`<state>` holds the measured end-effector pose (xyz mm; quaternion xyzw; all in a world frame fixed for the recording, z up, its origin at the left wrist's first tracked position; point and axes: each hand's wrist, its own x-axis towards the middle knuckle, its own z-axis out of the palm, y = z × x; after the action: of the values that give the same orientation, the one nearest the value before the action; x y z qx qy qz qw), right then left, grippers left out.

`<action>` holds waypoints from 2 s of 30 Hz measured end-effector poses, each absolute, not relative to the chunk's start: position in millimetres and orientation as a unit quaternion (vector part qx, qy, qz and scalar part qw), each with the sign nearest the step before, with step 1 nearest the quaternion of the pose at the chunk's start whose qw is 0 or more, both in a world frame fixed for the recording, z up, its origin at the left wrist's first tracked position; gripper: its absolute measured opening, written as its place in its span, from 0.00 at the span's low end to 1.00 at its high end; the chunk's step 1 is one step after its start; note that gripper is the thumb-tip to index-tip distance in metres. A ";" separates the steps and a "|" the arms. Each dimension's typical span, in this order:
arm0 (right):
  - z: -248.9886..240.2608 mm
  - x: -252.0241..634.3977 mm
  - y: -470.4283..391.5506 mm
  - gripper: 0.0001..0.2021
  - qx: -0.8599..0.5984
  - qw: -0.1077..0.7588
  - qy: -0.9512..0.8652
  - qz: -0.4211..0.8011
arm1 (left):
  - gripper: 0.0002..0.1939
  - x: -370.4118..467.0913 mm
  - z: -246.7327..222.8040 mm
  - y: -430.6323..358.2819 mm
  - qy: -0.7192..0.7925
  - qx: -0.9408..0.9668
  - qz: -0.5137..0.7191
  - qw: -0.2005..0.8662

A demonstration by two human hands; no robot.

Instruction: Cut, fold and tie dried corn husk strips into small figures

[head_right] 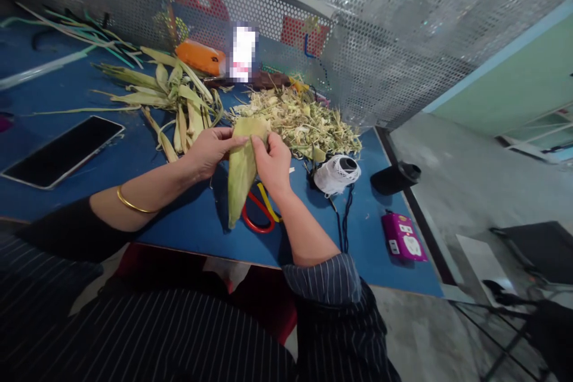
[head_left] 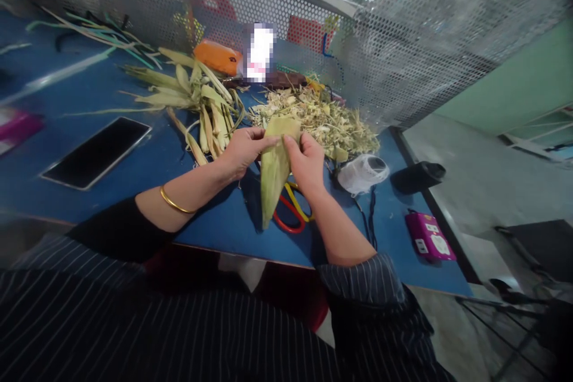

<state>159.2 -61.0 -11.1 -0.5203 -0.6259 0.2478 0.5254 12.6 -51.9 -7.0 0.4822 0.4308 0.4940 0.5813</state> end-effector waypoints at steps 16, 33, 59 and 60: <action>-5.8 153.9 -65.5 0.11 -0.454 0.546 -0.538 0.454 | 0.11 8.6 -1.9 -51.9 0.452 0.525 0.512 0.509; -6.2 157.0 -63.7 0.08 -0.449 0.559 -0.570 0.401 | 0.14 8.3 2.1 -53.6 0.471 0.577 0.480 0.464; -12.0 159.0 -60.6 0.07 -0.438 0.560 -0.624 0.324 | 0.12 7.9 2.5 -53.9 0.461 0.606 0.461 0.455; -12.1 158.9 -61.3 0.07 -0.435 0.560 -0.631 0.314 | 0.12 8.3 2.4 -54.2 0.462 0.602 0.462 0.459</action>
<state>158.9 -61.3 -12.1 -0.4353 -0.6309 0.3143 0.5600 8.3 -54.2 2.4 0.6018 0.4615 0.4623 0.4595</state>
